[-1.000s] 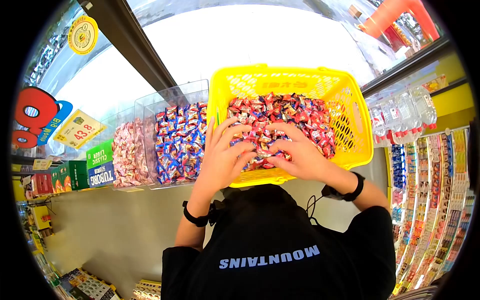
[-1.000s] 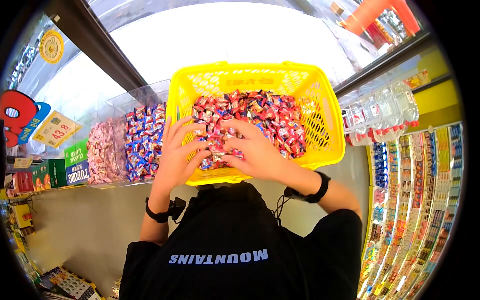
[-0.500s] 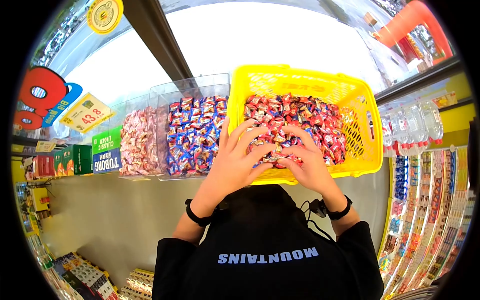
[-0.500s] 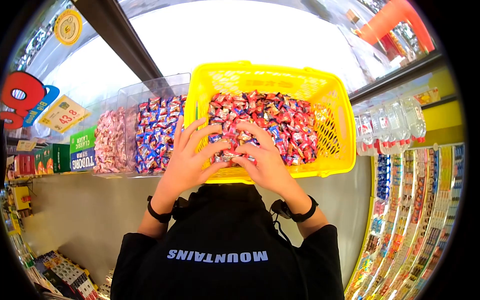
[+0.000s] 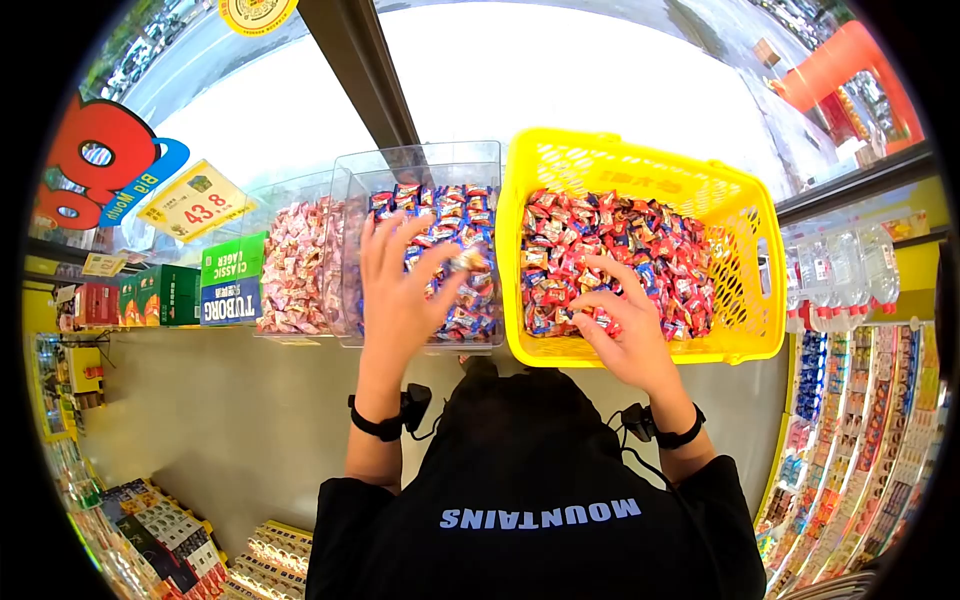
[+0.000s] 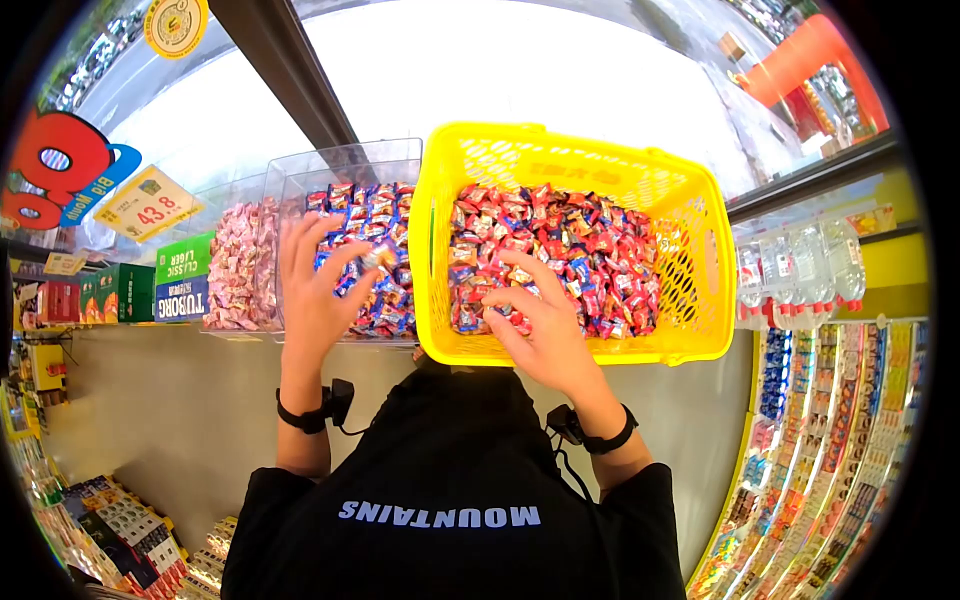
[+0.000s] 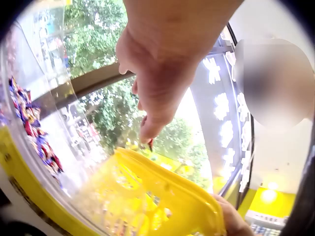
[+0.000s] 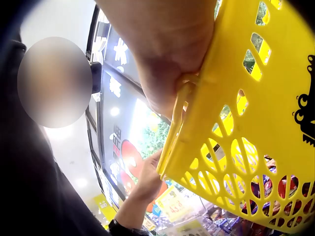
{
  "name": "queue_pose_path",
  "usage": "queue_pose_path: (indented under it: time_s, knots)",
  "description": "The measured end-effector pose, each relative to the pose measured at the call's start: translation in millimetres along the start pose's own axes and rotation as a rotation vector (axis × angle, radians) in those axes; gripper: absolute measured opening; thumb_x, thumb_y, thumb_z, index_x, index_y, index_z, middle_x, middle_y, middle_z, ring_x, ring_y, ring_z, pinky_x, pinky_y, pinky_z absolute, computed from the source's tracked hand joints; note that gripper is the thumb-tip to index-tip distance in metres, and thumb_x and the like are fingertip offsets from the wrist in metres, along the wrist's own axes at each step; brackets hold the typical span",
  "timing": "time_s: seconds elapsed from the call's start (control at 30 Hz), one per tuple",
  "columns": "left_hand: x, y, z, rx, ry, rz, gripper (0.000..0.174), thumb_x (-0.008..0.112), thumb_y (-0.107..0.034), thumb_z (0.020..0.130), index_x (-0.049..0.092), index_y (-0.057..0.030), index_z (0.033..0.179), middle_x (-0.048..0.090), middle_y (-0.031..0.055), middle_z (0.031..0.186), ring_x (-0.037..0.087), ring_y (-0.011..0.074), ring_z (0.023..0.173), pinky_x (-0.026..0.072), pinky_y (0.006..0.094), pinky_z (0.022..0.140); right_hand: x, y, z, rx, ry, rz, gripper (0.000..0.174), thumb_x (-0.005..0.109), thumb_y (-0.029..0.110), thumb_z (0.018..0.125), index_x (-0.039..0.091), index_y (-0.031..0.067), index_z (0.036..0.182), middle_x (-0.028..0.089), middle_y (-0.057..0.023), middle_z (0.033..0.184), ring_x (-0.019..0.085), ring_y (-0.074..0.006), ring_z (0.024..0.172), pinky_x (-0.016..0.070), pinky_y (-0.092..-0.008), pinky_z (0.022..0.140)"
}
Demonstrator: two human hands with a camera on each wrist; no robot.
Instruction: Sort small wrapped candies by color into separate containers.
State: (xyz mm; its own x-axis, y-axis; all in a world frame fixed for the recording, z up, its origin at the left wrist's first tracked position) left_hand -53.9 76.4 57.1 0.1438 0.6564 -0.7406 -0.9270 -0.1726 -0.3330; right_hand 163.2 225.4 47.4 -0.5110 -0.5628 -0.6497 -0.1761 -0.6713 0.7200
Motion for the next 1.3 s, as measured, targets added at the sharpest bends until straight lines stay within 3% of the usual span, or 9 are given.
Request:
queue_pose_path:
  time_s: [0.13, 0.23, 0.27, 0.4, 0.5, 0.73, 0.9, 1.07, 1.3]
  knots:
    - [30, 55, -20, -0.114, 0.082, 0.102, 0.029, 0.089, -0.02, 0.082, 0.08, -0.0174, 0.11, 0.065, 0.0088, 0.144, 0.05, 0.0402, 0.146, 0.0358, 0.0582, 0.124, 2, -3, 0, 0.015, -0.016, -0.036, 0.017, 0.079, 0.012, 0.095, 0.077, 0.0067, 0.111, 0.058, -0.0201, 0.153, 0.059, -0.0416, 0.141, 0.0471, -0.0481, 0.118]
    - [57, 75, -37, -0.174, 0.159, 0.087, 0.031, 0.09, -0.02, 0.083, 0.077, -0.0171, 0.111, 0.062, 0.0089, 0.145, 0.047, 0.0403, 0.148, 0.0294, 0.0649, 0.127, 2, -2, 0, 0.04, -0.016, -0.033, 0.016, 0.078, 0.011, 0.095, 0.077, 0.0063, 0.111, 0.059, -0.0198, 0.152, 0.059, -0.0418, 0.141, 0.0474, -0.0482, 0.117]
    - [65, 81, -43, -0.175, 0.188, 0.123, 0.041, 0.089, -0.024, 0.084, 0.075, -0.0183, 0.123, 0.061, 0.0097, 0.149, 0.046, 0.0404, 0.15, 0.029, 0.0655, 0.127, 0, -2, 1, 0.03, -0.03, -0.036, 0.016, 0.078, 0.011, 0.095, 0.077, 0.0062, 0.111, 0.059, -0.0197, 0.152, 0.059, -0.0417, 0.141, 0.0475, -0.0483, 0.117]
    - [72, 84, -46, -0.214, 0.209, 0.237, 0.059, 0.086, -0.029, 0.089, 0.067, -0.0203, 0.145, 0.056, 0.011, 0.158, 0.043, 0.0406, 0.153, 0.0284, 0.0665, 0.127, -3, -3, -3, 0.036, -0.086, -0.059, 0.016, 0.077, 0.01, 0.095, 0.076, 0.0055, 0.111, 0.06, -0.0194, 0.15, 0.06, -0.0415, 0.139, 0.0485, -0.0488, 0.116]
    - [70, 77, -45, -0.213, 0.226, 0.174, 0.053, 0.082, -0.024, 0.093, 0.067, -0.0191, 0.144, 0.054, 0.0111, 0.16, 0.041, 0.0408, 0.155, 0.0263, 0.0628, 0.129, -6, -3, -5, 0.045, -0.142, -0.073, 0.016, 0.077, 0.009, 0.094, 0.076, 0.0052, 0.11, 0.062, -0.0196, 0.148, 0.062, -0.0419, 0.136, 0.0505, -0.049, 0.114]
    - [52, 27, -19, -0.076, 0.151, -0.05, 0.047, 0.08, -0.019, 0.093, 0.071, -0.016, 0.139, 0.06, 0.014, 0.153, 0.048, 0.0424, 0.149, 0.0299, 0.0622, 0.128, -14, -1, -11, 0.053, -0.326, -0.15, 0.017, 0.08, 0.007, 0.09, 0.079, 0.0078, 0.108, 0.069, -0.016, 0.137, 0.066, -0.0388, 0.127, 0.0541, -0.0483, 0.108]
    - [29, -31, 11, 0.071, 0.132, -0.128, 0.041, 0.076, -0.015, 0.096, 0.072, -0.0096, 0.136, 0.062, 0.0166, 0.151, 0.049, 0.0417, 0.149, 0.0333, 0.0563, 0.127, -15, 16, -13, -0.105, -0.398, -0.339, 0.022, 0.082, 0.009, 0.087, 0.077, 0.0066, 0.108, 0.069, -0.0143, 0.137, 0.066, -0.0371, 0.127, 0.0525, -0.0525, 0.11]
    - [34, -92, 16, 0.177, 0.226, -0.178, 0.047, 0.081, -0.021, 0.093, 0.071, -0.0121, 0.138, 0.059, 0.0154, 0.153, 0.048, 0.0424, 0.15, 0.0298, 0.0631, 0.127, -29, 27, -20, -0.116, -0.358, -0.462, 0.03, 0.083, 0.013, 0.087, 0.076, 0.0085, 0.116, 0.067, -0.0129, 0.144, 0.063, -0.0365, 0.133, 0.0465, -0.0556, 0.118]
    - [70, -165, 23, 0.187, 0.298, -0.13, 0.053, 0.085, -0.026, 0.092, 0.069, -0.0149, 0.141, 0.057, 0.0138, 0.155, 0.049, 0.0421, 0.148, 0.0312, 0.0621, 0.127, -97, -6, -57, -0.132, -0.383, -0.488, 0.033, 0.083, 0.016, 0.087, 0.075, 0.0089, 0.119, 0.067, -0.0134, 0.14, 0.063, -0.0352, 0.131, 0.0451, -0.0566, 0.118]
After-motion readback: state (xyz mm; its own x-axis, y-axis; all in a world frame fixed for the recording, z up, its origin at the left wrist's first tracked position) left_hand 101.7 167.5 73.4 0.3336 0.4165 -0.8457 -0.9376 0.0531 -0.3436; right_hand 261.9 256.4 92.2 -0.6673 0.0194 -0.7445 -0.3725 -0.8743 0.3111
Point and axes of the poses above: each hand's wrist, its own z-axis towards the middle knuckle, its own x-axis out of the palm, y = z × x, the point moved 10 cm from there along z, towards the middle knuckle
